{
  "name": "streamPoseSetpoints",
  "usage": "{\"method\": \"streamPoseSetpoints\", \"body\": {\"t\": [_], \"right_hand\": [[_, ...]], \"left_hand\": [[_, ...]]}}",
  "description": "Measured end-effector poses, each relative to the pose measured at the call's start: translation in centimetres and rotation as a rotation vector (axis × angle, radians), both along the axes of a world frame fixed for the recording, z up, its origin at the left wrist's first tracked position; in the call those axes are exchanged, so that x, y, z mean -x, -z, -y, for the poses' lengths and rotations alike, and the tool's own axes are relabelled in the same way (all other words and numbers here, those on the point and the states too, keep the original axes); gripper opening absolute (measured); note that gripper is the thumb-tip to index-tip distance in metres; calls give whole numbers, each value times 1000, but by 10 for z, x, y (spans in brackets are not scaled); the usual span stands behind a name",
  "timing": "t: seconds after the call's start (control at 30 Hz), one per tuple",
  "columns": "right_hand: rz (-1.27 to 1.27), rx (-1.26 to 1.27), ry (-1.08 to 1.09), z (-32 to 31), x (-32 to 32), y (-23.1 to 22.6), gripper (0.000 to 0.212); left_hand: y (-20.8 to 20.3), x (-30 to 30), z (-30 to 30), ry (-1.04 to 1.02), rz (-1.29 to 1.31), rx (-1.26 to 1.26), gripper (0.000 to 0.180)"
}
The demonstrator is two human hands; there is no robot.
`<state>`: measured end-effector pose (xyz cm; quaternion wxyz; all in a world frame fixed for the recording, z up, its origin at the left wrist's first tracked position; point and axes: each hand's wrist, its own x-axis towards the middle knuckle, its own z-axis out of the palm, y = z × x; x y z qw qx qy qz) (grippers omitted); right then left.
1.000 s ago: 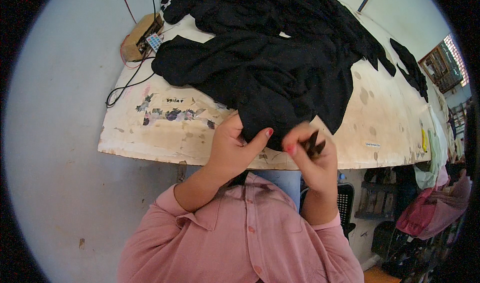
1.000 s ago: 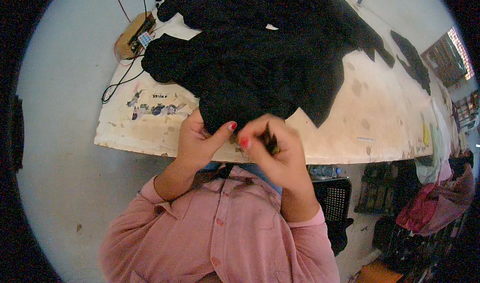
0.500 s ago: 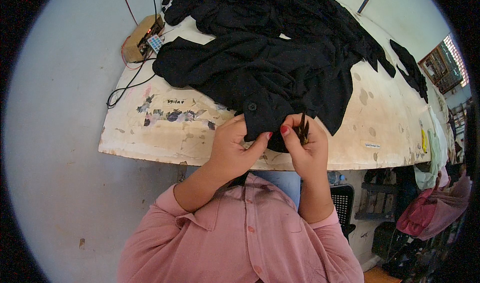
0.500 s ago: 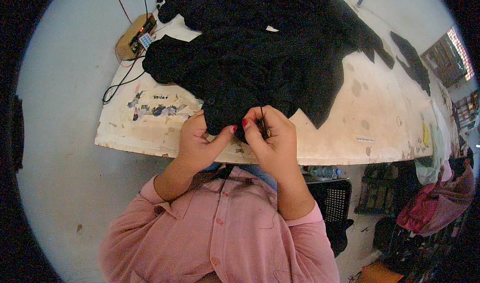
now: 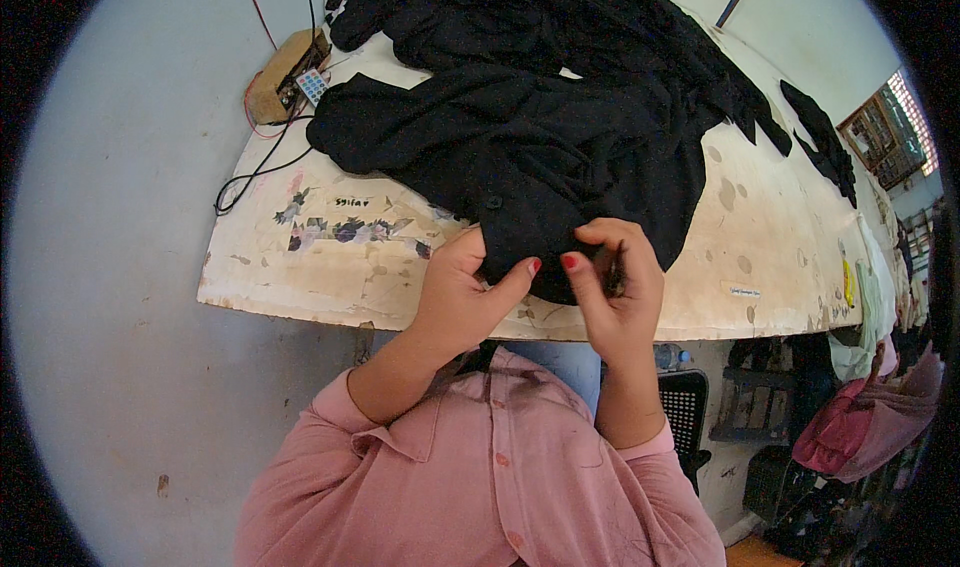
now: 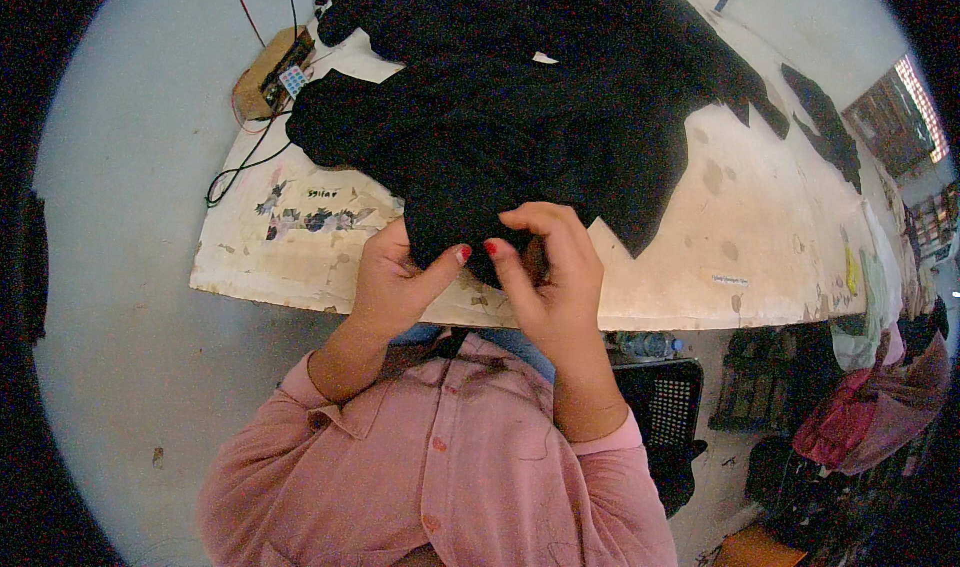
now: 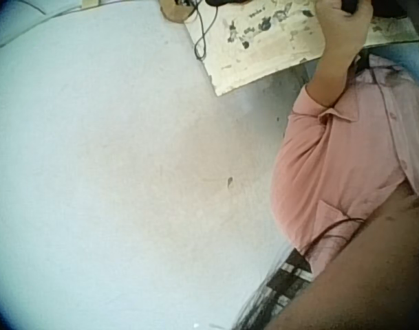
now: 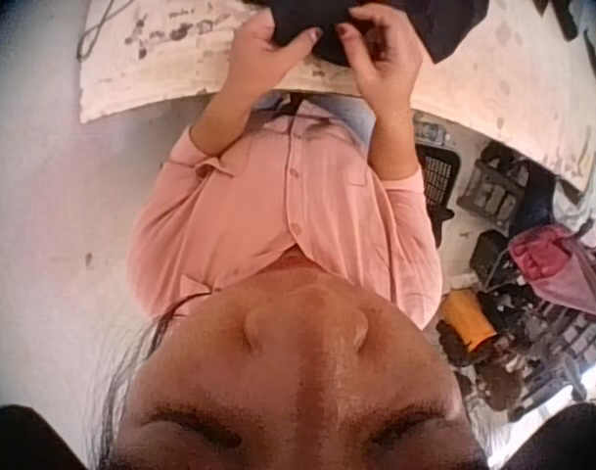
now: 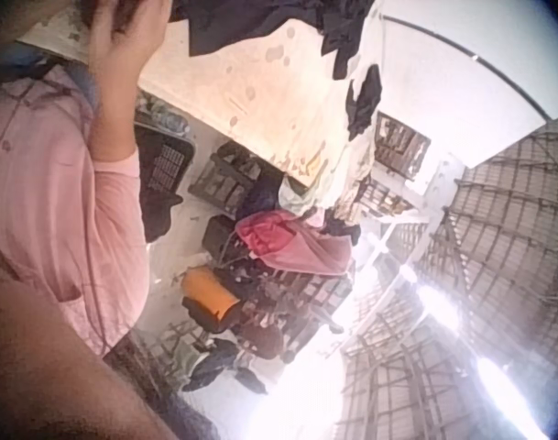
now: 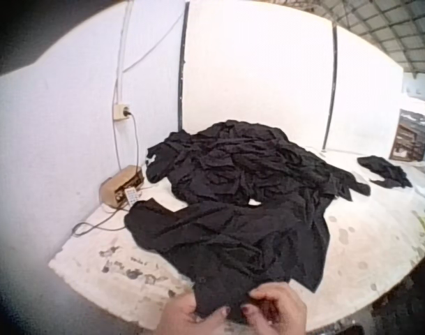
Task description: The person uses small scissors to cut off tags and loose threads from a black garment laid on a table. The person repeatedly lifts, turns, and repositions the garment to access different tag locations, then snips them off.
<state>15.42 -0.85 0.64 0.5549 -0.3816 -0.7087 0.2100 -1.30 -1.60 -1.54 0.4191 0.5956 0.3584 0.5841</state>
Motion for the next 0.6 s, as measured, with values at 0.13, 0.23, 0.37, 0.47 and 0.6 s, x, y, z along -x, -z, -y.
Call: {"method": "streamPoseSetpoints", "body": {"t": [0.13, 0.23, 0.37, 0.47, 0.6], "right_hand": [[200, -87, 57, 5, 6, -7, 17], [214, -123, 78, 5, 7, -9, 11], [-3, 89, -40, 2, 7, 1, 5], [-251, 217, -103, 4, 15, 12, 7], [-514, 377, -208, 9, 19, 14, 10]], "left_hand": [[-6, 0, 2, -89, -194, -93, 24], [-10, 1, 1, -159, -355, -210, 24], [-16, -4, 3, -166, -365, -249, 23], [-17, -5, 4, -154, -381, -239, 24], [-17, -6, 6, -138, -327, -203, 24]]}}
